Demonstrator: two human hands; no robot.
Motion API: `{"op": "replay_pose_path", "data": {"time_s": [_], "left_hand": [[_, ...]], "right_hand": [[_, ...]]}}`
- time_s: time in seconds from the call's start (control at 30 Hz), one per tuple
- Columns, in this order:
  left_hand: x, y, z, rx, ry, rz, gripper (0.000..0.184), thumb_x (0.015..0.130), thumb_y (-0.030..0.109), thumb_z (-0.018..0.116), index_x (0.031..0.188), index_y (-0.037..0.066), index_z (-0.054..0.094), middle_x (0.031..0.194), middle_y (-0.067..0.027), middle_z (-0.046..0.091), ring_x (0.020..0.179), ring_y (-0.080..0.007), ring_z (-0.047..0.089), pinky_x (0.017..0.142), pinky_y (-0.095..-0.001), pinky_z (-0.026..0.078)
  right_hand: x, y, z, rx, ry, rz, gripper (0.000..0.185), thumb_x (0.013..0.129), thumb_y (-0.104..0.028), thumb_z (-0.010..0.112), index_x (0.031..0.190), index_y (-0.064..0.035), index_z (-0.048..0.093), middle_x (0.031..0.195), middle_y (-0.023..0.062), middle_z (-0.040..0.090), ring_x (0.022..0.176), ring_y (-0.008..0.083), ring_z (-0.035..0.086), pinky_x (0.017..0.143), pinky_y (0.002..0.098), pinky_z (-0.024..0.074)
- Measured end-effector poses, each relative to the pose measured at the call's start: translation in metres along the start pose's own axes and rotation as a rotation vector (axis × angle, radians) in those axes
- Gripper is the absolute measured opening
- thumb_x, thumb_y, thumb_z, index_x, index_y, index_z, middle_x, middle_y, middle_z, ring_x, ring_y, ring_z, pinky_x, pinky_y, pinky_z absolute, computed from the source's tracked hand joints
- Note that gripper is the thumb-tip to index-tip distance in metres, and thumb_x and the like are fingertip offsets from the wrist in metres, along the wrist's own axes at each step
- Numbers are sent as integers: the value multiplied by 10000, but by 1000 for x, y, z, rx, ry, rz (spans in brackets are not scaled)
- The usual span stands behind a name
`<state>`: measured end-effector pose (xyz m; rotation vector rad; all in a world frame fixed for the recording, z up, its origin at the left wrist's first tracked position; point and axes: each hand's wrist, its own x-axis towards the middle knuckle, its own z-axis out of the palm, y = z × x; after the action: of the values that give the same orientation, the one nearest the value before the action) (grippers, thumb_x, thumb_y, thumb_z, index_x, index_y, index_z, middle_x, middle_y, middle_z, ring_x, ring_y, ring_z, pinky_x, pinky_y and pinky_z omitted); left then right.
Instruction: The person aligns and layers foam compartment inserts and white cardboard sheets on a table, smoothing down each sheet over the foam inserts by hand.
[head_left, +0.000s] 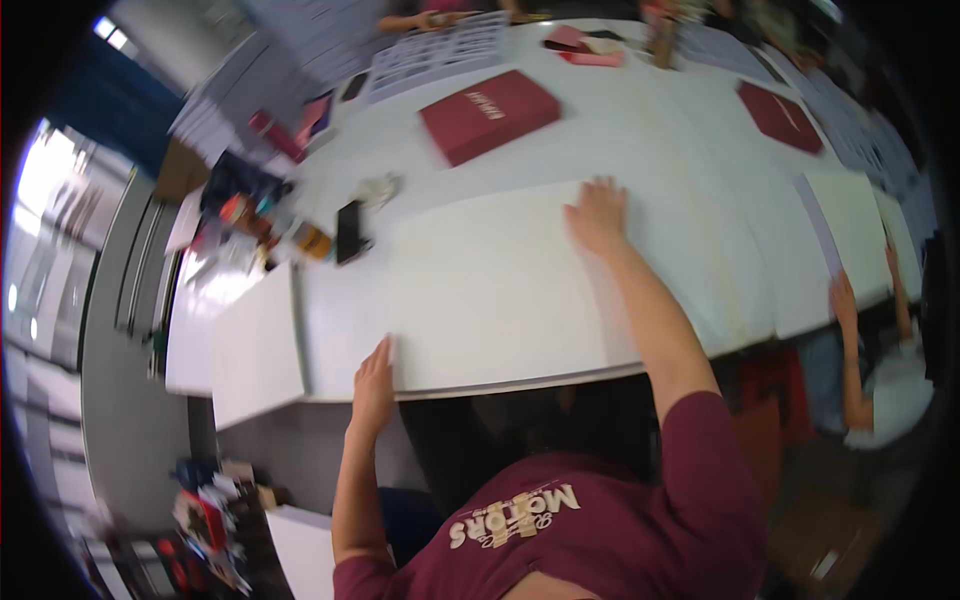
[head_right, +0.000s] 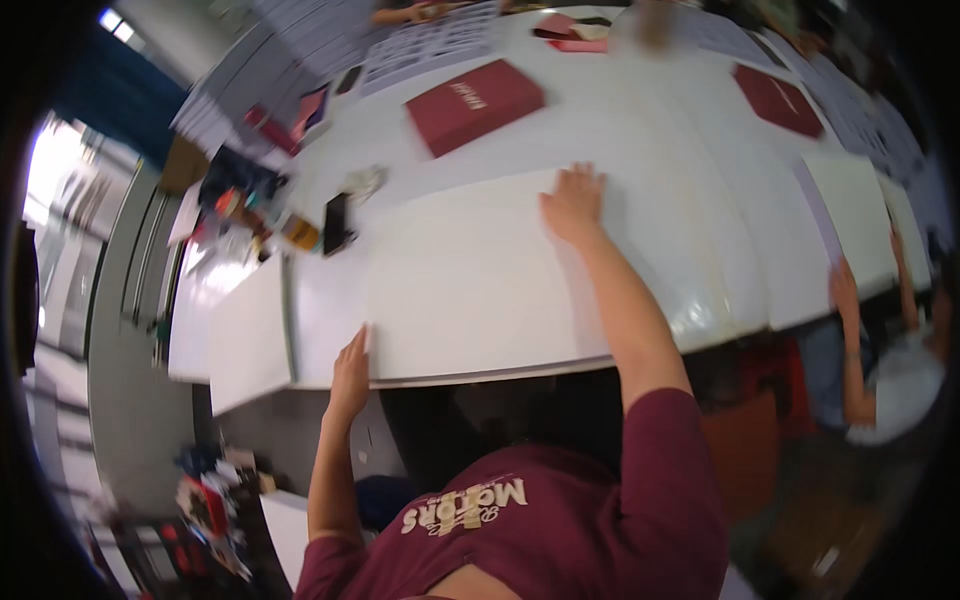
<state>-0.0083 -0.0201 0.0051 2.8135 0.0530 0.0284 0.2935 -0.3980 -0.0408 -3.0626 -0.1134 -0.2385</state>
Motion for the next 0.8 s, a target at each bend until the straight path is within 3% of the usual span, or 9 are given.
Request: {"op": "replay_pose_path", "data": {"time_s": [0.1,0.2,0.37,0.47,0.53,0.67,0.8], "left_hand": [[-2,-14,4,-159,-3,-10,457,1005,56,381,1460,69,422,1463,-176,469,1397,-339,383,1138,-452,293],[-2,-7,-4,-253,-17,-41,453,1003,68,394,1454,64,427,1444,-182,488,1412,-334,368,1141,-449,289],[-4,-20,0,-363,9,-8,473,993,152,471,1457,69,427,1462,-211,464,1435,-347,333,1166,-450,264],[-4,-13,6,-310,55,-32,511,975,221,535,1448,59,428,1447,-224,471,1424,-364,345,1168,-463,264],[-7,-9,15,-269,117,-33,534,965,244,559,1446,54,425,1439,-224,478,1416,-368,358,1169,-468,264],[-9,-8,34,-275,215,-38,578,943,260,594,1455,58,416,1439,-193,488,1412,-358,371,1181,-471,249],[-9,-14,42,-293,233,-58,605,937,251,587,1479,73,385,1482,-159,453,1423,-351,354,1198,-492,224]], "right_hand": [[9,-15,-9,-50,-96,54,755,966,-540,459,1454,33,394,1567,240,301,1480,414,201,1178,614,113],[6,-53,-6,-48,-113,6,797,970,-580,428,1504,3,327,1593,228,249,1491,424,146,1184,604,88],[-22,-175,-2,80,-161,-434,754,979,-593,401,1551,-117,281,1624,176,198,1500,426,97,1190,591,55],[-31,-240,2,147,-138,-677,731,988,-574,398,1549,-119,288,1624,161,209,1500,420,106,1185,604,53],[-24,-269,3,162,-141,-696,725,990,-567,399,1546,-114,295,1623,156,214,1499,416,115,1185,603,57],[-13,-295,8,171,-105,-669,708,986,-544,430,1538,-116,316,1619,163,221,1494,422,129,1185,602,70],[-78,-278,-1,262,-105,-961,741,969,-488,503,1511,-14,326,1595,210,252,1482,431,168,1178,608,100]]}}
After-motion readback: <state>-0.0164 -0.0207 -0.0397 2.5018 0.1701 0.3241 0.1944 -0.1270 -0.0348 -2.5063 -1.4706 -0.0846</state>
